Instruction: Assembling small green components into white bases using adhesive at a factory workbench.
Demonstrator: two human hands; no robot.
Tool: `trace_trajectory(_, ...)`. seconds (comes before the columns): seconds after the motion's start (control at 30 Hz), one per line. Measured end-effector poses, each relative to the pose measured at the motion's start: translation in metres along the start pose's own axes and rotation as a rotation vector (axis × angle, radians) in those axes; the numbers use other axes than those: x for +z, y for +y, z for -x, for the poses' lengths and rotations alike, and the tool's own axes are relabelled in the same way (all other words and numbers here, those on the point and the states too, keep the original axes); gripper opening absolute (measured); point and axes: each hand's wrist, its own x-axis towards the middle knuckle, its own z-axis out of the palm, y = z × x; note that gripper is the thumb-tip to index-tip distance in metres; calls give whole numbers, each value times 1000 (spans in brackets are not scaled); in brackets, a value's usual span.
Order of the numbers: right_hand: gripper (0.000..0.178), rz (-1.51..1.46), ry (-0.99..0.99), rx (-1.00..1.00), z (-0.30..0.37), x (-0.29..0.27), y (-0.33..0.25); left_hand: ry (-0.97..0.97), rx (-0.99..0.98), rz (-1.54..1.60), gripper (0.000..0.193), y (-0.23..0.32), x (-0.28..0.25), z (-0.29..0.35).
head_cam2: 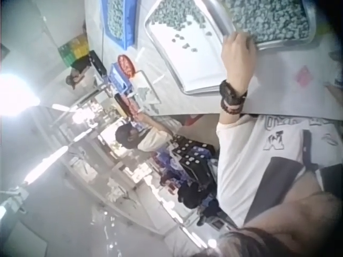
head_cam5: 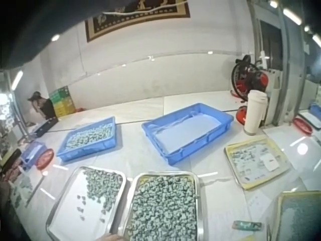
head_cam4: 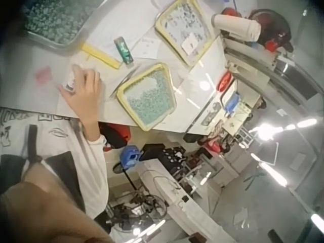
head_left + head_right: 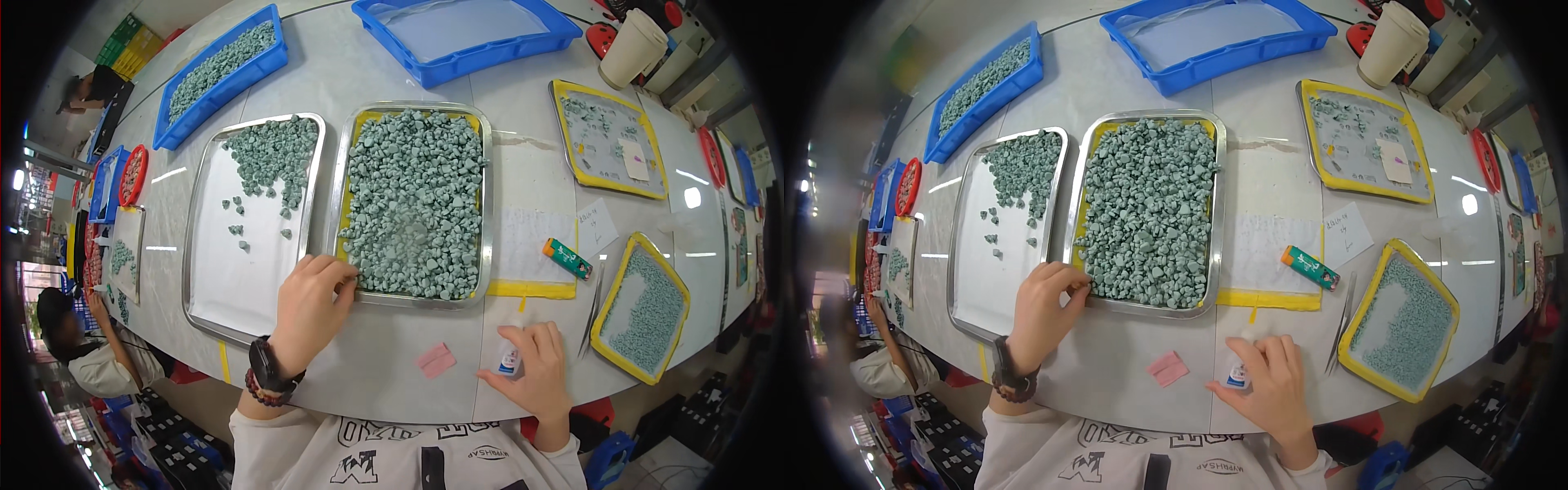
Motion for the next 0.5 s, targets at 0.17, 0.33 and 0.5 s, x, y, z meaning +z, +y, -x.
trace_trajectory(0.17,66,-235,142,-43,4,10,6,-44,-53,20,10,-1,-1,-6)
trace_trajectory(0.33,58,-397,396,-63,17,21,10,5,-50,57,12,0,-1,-1)
trace_trajectory(0.5,52,-675,634,5,18,15,1,176,124,675,14,27,-3,11)
